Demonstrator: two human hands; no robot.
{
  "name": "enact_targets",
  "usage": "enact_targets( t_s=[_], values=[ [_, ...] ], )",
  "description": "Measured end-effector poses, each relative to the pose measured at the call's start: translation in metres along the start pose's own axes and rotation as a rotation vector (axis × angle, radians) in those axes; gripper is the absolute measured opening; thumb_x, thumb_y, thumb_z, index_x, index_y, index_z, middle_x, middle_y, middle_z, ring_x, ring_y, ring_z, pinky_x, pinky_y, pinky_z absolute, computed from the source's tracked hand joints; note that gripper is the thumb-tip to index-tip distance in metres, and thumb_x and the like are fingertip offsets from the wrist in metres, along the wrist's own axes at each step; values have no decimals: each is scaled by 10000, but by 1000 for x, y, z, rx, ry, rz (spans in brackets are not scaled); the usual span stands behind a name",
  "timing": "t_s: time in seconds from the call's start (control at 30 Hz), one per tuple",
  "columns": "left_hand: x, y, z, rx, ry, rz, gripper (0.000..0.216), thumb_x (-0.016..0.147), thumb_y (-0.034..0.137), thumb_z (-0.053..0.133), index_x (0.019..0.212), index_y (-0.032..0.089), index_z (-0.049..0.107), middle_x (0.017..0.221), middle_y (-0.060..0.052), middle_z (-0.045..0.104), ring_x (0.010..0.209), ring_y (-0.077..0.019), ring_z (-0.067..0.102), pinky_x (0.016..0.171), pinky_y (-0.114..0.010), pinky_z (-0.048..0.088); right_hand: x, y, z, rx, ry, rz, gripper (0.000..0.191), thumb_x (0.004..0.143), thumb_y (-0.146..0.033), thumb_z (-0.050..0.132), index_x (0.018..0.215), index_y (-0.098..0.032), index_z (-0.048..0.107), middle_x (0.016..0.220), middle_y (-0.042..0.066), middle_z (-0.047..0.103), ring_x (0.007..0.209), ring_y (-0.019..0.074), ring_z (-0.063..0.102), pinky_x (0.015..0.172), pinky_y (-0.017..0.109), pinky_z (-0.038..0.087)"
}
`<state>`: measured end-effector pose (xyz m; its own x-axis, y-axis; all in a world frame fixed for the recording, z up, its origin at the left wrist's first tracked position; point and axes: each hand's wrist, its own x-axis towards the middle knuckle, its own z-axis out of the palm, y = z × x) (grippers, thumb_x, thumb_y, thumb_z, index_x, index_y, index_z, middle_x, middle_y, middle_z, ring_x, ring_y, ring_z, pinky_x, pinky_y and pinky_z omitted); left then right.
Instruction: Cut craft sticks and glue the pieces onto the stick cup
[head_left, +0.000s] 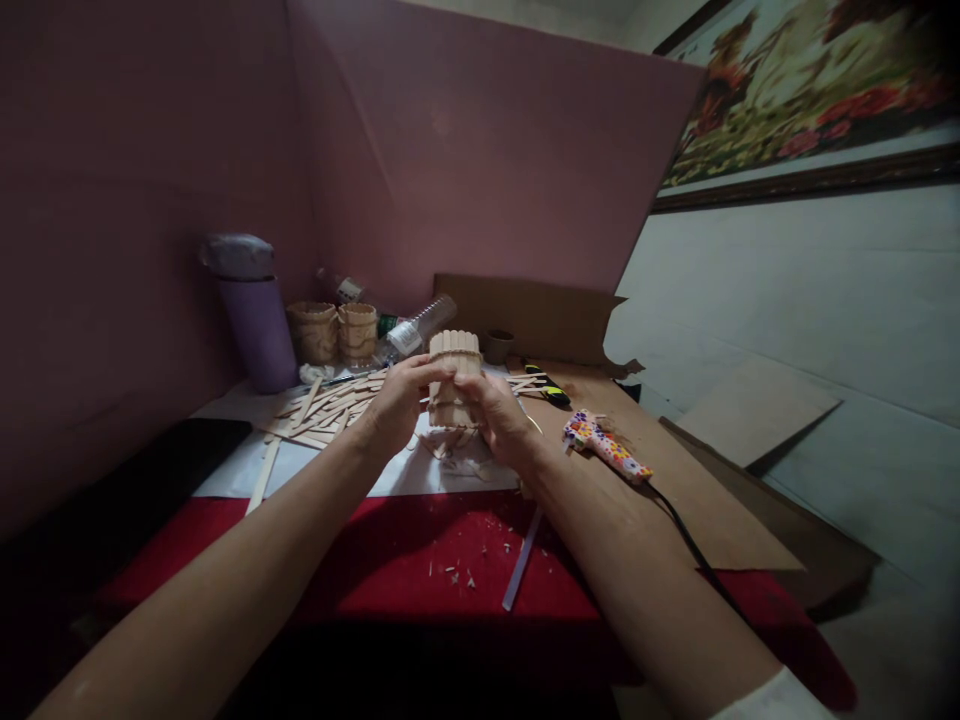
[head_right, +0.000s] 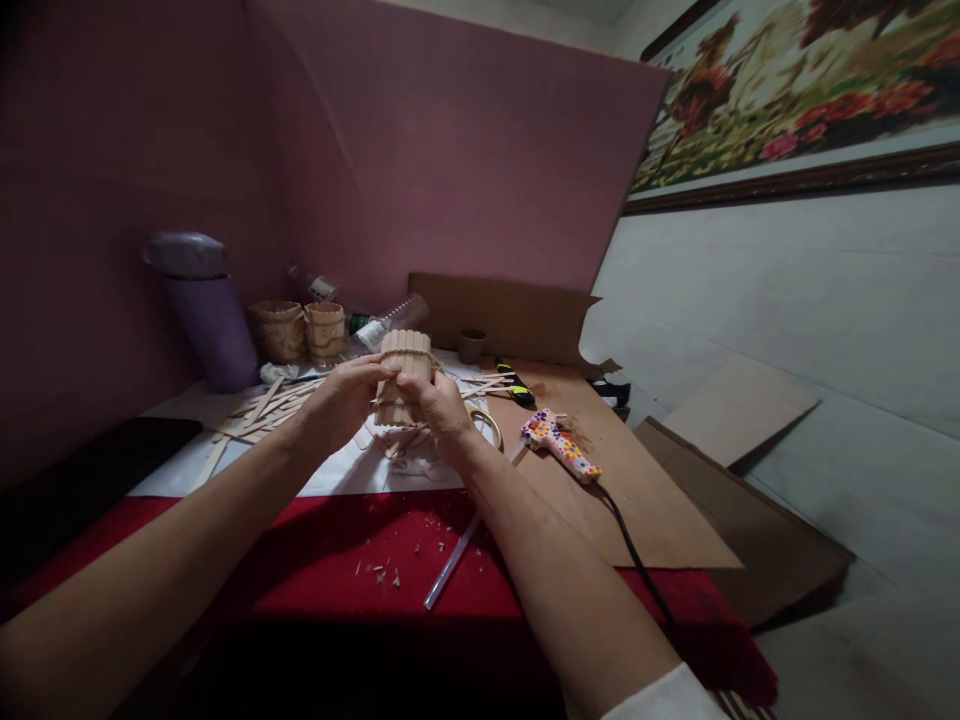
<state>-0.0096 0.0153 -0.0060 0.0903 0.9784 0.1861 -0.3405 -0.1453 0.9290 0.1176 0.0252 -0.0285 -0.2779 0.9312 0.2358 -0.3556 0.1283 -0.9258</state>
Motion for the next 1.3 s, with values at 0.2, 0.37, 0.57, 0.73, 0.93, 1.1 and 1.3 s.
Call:
enact_targets(
  t_s=[0.2, 0.37, 0.57, 0.73, 0.93, 1.1, 1.3],
  values=[
    [3, 4, -3, -21, -26, 19, 391, 549, 285, 819, 884, 137, 684, 814, -28, 674, 707, -152, 595, 685, -302, 433, -2, -6, -1, 9, -70, -31, 445, 684, -391, 700, 1071, -195, 602, 951, 66, 709, 789, 214, 664, 691, 352, 560],
    [5, 2, -4, -27, -27, 58, 438, 566, 275, 832, 943, 136, 659, 868, -33, 675, 747, -154, 600, 714, -310, 430, 1, -5, -4, -2, -83, -56, 462, 693, -399, 702, 1092, -188, 605, 966, 77, 710, 798, 219, 666, 699, 356, 561],
    [3, 3, -6, -24, -66, 46, 439, 606, 280, 818, 986, 155, 638, 922, -33, 671, 814, -168, 604, 731, -318, 441, 3, -2, -6, 28, -87, -91, 438, 705, -384, 702, 1083, -181, 614, 948, 65, 710, 751, 198, 660, 675, 340, 559],
    [2, 5, -5, 5, -67, -5, 416, 599, 311, 812, 953, 159, 654, 877, -25, 663, 769, -168, 601, 690, -316, 452, 3, -2, -6, 15, -70, -69, 412, 699, -385, 705, 1044, -180, 611, 912, 58, 710, 759, 196, 655, 681, 332, 552],
    [5, 2, -4, -1, -38, -17, 386, 571, 328, 794, 880, 133, 671, 805, -44, 651, 738, -179, 590, 697, -323, 468, 3, 0, -5, 57, -93, -42, 391, 731, -398, 681, 1052, -187, 611, 898, 49, 708, 737, 197, 654, 651, 325, 557],
    [7, -1, -6, -12, -9, -12, 380, 564, 320, 792, 869, 128, 672, 767, -35, 640, 716, -170, 581, 666, -305, 465, 3, 1, -5, 77, -75, -10, 368, 763, -408, 635, 1054, -184, 618, 856, 40, 699, 713, 201, 651, 635, 331, 558],
    [6, -2, -5, 3, 3, -28, 403, 551, 326, 793, 883, 133, 669, 778, -37, 640, 683, -166, 569, 616, -307, 460, 4, 1, -5, 26, -86, -13, 393, 711, -378, 686, 1045, -183, 613, 842, 41, 695, 665, 185, 633, 605, 326, 544]
  ],
)
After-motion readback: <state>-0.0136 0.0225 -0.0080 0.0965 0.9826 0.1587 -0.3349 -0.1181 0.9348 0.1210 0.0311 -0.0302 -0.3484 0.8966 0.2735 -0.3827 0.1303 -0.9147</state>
